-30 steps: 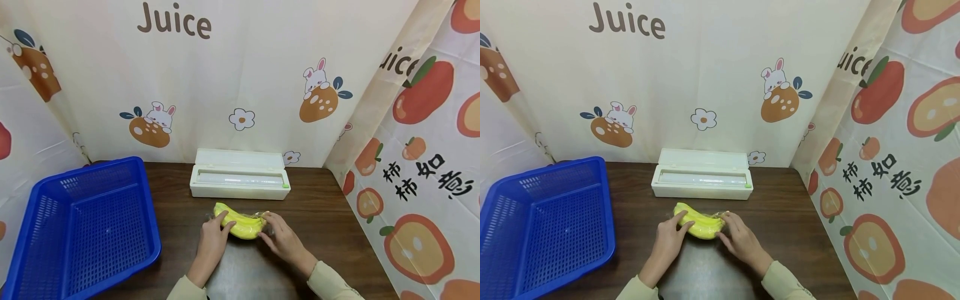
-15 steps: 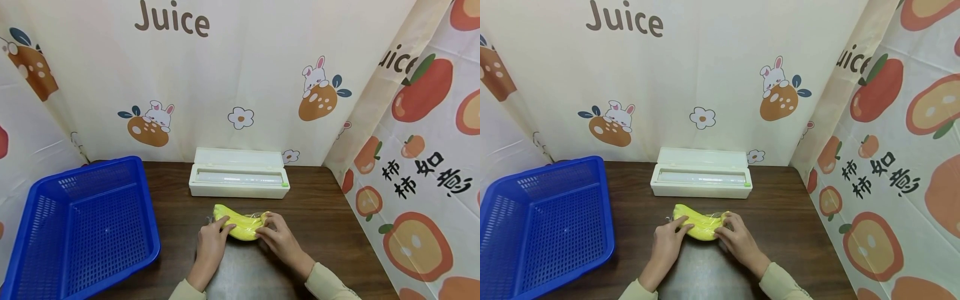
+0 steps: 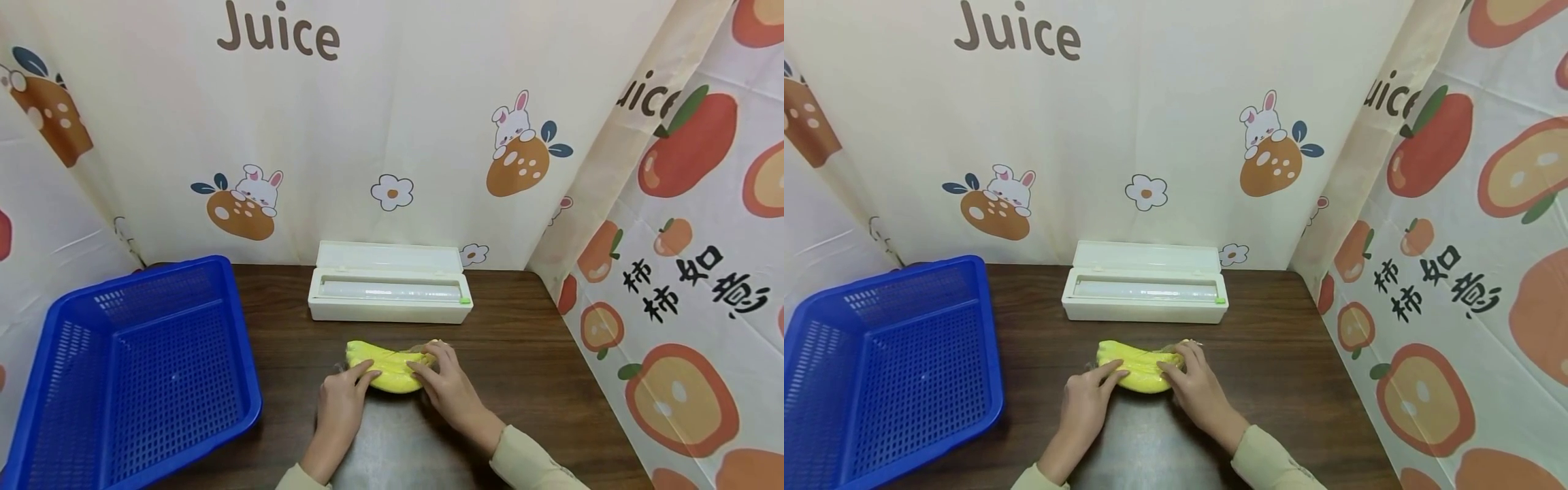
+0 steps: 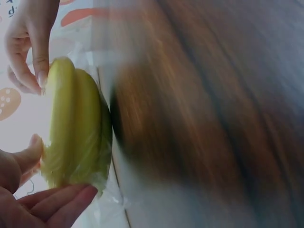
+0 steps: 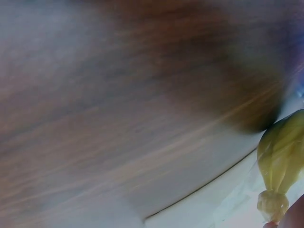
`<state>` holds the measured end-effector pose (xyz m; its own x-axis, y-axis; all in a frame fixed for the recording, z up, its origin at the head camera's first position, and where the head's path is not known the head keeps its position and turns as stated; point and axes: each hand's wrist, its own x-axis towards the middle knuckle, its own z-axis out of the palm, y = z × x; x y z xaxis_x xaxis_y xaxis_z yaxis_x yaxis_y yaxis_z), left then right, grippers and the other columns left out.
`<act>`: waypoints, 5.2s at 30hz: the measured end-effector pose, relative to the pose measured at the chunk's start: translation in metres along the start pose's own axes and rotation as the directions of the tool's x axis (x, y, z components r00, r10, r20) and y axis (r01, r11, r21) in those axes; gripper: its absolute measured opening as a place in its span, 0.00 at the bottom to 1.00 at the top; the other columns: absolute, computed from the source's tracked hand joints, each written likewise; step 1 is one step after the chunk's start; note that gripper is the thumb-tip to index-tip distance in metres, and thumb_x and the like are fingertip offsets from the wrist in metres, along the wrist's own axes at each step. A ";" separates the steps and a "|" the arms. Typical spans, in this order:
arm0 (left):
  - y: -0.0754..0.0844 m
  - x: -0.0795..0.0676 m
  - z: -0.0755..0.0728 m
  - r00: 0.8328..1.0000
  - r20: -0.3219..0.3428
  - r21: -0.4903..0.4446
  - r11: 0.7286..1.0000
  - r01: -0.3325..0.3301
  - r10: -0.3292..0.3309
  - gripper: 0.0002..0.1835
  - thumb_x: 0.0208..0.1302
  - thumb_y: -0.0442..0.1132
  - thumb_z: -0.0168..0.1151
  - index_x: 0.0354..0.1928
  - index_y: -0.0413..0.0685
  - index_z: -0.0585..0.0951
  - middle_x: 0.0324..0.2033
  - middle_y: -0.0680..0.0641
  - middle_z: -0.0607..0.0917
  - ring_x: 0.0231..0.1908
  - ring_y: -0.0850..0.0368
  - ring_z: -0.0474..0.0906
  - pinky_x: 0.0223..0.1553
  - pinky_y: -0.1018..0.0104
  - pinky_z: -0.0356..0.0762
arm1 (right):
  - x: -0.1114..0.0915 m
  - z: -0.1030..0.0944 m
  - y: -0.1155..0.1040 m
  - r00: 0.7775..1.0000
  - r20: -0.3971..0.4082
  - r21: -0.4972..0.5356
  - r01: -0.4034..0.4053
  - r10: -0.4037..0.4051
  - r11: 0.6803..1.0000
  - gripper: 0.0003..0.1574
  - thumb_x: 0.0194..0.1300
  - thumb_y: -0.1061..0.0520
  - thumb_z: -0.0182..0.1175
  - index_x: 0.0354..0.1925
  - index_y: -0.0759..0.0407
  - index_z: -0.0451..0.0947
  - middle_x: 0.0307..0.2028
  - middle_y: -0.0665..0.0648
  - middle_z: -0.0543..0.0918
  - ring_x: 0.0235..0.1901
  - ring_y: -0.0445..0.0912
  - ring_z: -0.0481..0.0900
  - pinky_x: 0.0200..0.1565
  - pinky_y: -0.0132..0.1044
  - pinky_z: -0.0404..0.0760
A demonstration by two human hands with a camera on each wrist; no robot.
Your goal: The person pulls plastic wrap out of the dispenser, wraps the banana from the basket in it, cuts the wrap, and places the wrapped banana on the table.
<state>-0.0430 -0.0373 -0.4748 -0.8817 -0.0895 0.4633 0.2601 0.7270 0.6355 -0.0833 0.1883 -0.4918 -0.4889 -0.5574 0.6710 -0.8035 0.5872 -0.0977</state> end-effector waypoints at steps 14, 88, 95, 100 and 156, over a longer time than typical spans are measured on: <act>-0.012 -0.004 -0.015 0.994 0.107 0.121 0.991 -0.050 0.037 0.16 0.52 0.51 0.78 0.40 0.52 0.93 0.28 0.47 0.91 0.24 0.50 0.86 0.24 0.56 0.82 | 0.004 0.000 -0.006 0.999 -0.006 0.056 0.035 -0.035 0.998 0.19 0.85 0.54 0.50 0.39 0.58 0.85 0.49 0.61 0.82 0.56 0.63 0.80 0.63 0.59 0.80; -0.017 0.007 0.000 0.830 0.469 -0.304 0.938 -0.168 0.301 0.08 0.55 0.21 0.70 0.32 0.41 0.89 0.26 0.53 0.82 0.26 0.71 0.71 0.26 0.77 0.72 | -0.002 0.019 -0.012 0.947 -0.004 -0.177 0.315 -0.321 0.932 0.15 0.77 0.55 0.59 0.30 0.52 0.82 0.33 0.47 0.87 0.42 0.46 0.86 0.63 0.60 0.75; -0.018 0.009 -0.001 0.815 0.494 -0.305 0.938 -0.162 0.302 0.07 0.59 0.23 0.71 0.30 0.43 0.90 0.28 0.52 0.85 0.28 0.72 0.72 0.29 0.76 0.74 | -0.002 0.011 -0.009 0.936 0.064 -0.110 0.350 -0.345 0.930 0.15 0.74 0.50 0.65 0.28 0.48 0.82 0.37 0.45 0.87 0.47 0.47 0.86 0.65 0.62 0.73; -0.019 0.009 -0.001 0.806 0.507 -0.305 0.938 -0.165 0.307 0.07 0.60 0.24 0.70 0.31 0.43 0.89 0.28 0.53 0.84 0.27 0.72 0.71 0.28 0.76 0.73 | 0.000 0.008 -0.008 0.925 0.090 -0.091 0.376 -0.368 0.922 0.16 0.63 0.44 0.77 0.25 0.46 0.82 0.36 0.45 0.86 0.47 0.47 0.86 0.65 0.62 0.73; -0.022 0.014 0.000 0.775 0.524 -0.334 0.923 -0.193 0.352 0.11 0.55 0.21 0.73 0.26 0.46 0.87 0.24 0.55 0.80 0.26 0.72 0.71 0.28 0.77 0.73 | 0.002 0.009 -0.001 0.780 0.044 -0.208 0.618 -0.624 0.758 0.32 0.86 0.63 0.45 0.30 0.50 0.90 0.33 0.45 0.87 0.35 0.41 0.83 0.46 0.42 0.85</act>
<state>-0.0615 -0.0541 -0.4822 -0.7983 0.5436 0.2591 0.5418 0.4606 0.7030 -0.0861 0.1816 -0.4972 0.1047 -0.8269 0.5525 -0.8406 0.2232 0.4934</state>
